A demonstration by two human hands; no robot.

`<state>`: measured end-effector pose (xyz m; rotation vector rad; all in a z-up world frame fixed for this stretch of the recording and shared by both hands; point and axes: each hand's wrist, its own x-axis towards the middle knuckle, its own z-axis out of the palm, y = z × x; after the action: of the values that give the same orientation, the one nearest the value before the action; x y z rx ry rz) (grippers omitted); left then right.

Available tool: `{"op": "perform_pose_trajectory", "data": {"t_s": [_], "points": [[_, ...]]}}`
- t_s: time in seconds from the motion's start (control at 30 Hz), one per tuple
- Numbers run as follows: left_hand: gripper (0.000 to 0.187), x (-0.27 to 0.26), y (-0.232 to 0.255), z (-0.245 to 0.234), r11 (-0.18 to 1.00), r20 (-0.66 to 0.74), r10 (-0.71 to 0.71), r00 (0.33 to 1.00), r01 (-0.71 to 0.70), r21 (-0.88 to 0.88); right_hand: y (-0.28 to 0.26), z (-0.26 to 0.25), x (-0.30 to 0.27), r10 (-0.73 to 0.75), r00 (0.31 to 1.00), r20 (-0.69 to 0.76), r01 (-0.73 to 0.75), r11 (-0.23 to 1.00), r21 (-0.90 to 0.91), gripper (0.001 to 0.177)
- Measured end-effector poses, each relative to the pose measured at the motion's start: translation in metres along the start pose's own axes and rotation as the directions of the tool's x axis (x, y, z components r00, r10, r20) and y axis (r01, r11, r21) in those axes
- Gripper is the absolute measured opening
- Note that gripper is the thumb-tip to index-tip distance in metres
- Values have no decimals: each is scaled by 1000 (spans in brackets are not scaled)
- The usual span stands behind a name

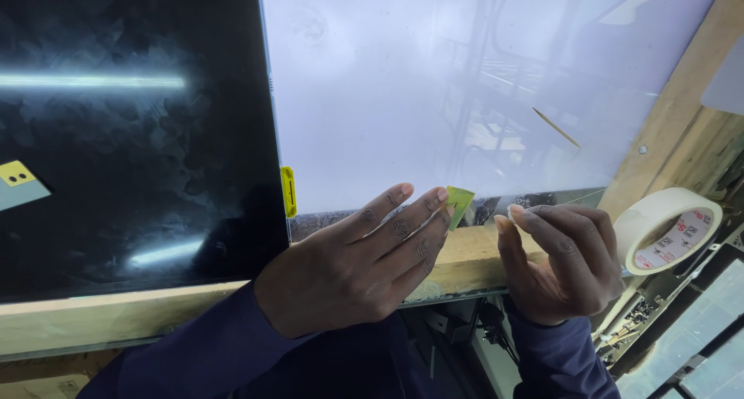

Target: Inspecting small electronic components and applying adhesive tape to them at a repair workbench.

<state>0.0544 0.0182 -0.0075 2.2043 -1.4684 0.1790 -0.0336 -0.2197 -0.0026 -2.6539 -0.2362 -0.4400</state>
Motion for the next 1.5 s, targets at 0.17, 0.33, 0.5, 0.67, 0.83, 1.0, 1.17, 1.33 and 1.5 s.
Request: {"op": "perform_pose_trajectory", "data": {"t_s": [0.17, 0.33, 0.5, 0.67, 0.83, 1.0, 1.17, 1.33, 1.5], "points": [[31, 0, 1, -1, 1000, 4, -3, 1000, 3, -3, 1, -7, -4, 14, 998, 58, -16, 1000, 18, 13], [31, 0, 1, -1, 1000, 7, -3, 1000, 3, -21, 0, -7, -5, 69, 996, 52, -71, 997, 27, 14], [30, 1, 1, -2, 1000, 4, -17, 1000, 17, -21, -4, -3, -4, 177, 984, 14, -178, 981, 82, 23], [31, 1, 1, -2, 1000, 4, -12, 1000, 12, -14, -7, -4, -1, 245, 970, 1, -245, 967, 69, 19], [33, 0, 1, -3, 1000, 19, -15, 1000, 15, 10, -4, -3, -10, 199, 980, -24, -199, 980, 1, 20], [31, 0, 0, -3, 1000, 6, -16, 1000, 16, -11, 3, -5, -14, 113, 994, -1, -113, 993, -21, 18], [29, 0, 0, -5, 1000, 4, -18, 1000, 18, 12, -6, -2, 0, 57, 998, -6, -57, 998, -18, 12], [24, -1, -1, -3, 1000, -19, -18, 1000, 18, -4, -23, 5, 14, 66, 996, 67, -78, 978, 193, 9], [29, 0, -2, -4, 1000, -12, -27, 1000, 27, 5, -27, 12, 19, 2, 990, 141, -26, 985, 170, 10]]}}
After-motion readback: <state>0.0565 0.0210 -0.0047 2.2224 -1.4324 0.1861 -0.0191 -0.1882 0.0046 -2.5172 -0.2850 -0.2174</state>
